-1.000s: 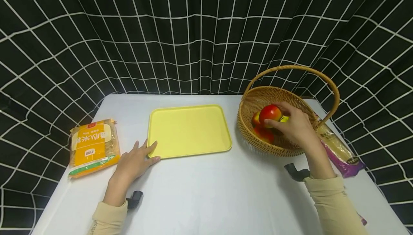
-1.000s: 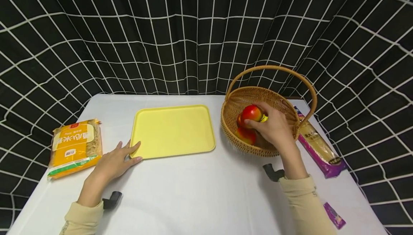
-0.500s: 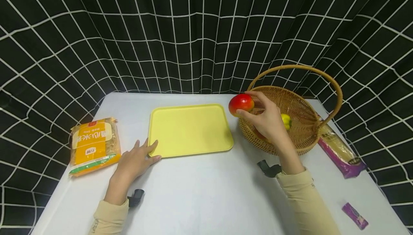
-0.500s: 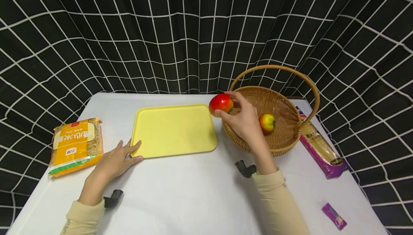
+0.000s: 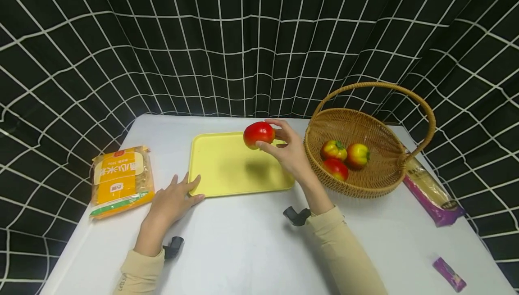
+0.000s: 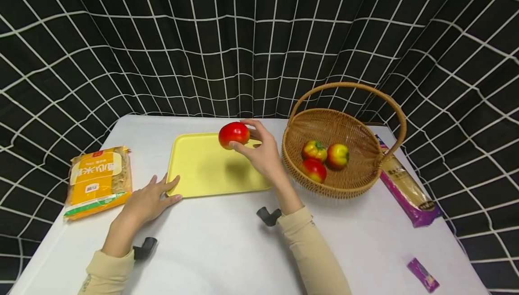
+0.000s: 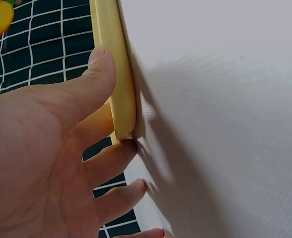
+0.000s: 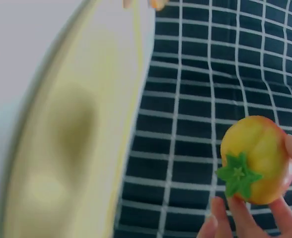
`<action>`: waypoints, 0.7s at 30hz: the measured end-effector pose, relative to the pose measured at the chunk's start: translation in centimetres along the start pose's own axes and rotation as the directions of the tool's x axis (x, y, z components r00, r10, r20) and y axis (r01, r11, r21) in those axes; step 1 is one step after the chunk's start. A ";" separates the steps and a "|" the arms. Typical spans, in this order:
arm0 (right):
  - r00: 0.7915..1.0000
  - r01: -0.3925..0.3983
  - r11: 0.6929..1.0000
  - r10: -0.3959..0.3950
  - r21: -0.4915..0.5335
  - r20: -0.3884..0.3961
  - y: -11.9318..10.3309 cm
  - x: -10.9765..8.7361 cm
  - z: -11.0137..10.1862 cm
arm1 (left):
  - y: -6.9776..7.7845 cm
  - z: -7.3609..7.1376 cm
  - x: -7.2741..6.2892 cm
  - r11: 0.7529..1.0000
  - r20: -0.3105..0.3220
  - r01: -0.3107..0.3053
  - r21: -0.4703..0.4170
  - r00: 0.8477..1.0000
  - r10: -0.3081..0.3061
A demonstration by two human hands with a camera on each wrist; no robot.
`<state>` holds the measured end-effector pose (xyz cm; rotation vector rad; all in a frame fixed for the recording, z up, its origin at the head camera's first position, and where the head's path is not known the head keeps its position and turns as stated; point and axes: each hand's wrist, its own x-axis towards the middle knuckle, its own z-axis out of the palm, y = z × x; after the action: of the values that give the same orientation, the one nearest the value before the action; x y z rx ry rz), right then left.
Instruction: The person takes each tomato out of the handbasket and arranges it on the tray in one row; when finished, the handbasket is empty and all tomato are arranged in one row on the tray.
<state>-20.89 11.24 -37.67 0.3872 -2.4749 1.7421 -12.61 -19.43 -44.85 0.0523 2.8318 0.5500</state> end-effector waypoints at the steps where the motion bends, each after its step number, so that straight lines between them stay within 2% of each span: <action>1: 1.000 0.003 1.000 -0.003 0.010 0.006 0.3 0.2 0.7 | 0.0 0.0 0.0 1.000 0.001 0.003 -0.002 1.000 -0.003; 10: 0.994 -0.093 0.991 0.087 0.097 0.066 2.7 1.3 6.3 | 0.2 -0.2 0.0 1.000 0.014 0.008 -0.004 1.000 -0.008; 16: 0.986 -0.148 0.980 0.135 0.134 0.097 3.8 1.6 9.1 | 0.1 0.0 0.1 1.000 0.026 0.015 -0.001 1.000 -0.015; 21: 0.971 -0.196 0.970 0.172 0.143 0.164 4.3 2.2 11.0 | 0.1 -0.1 0.0 1.000 0.028 0.018 0.001 0.999 -0.018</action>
<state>-23.32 1.93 -44.95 0.3207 -2.5560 2.0635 -12.62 -19.36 -44.74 0.0344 2.8021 0.5403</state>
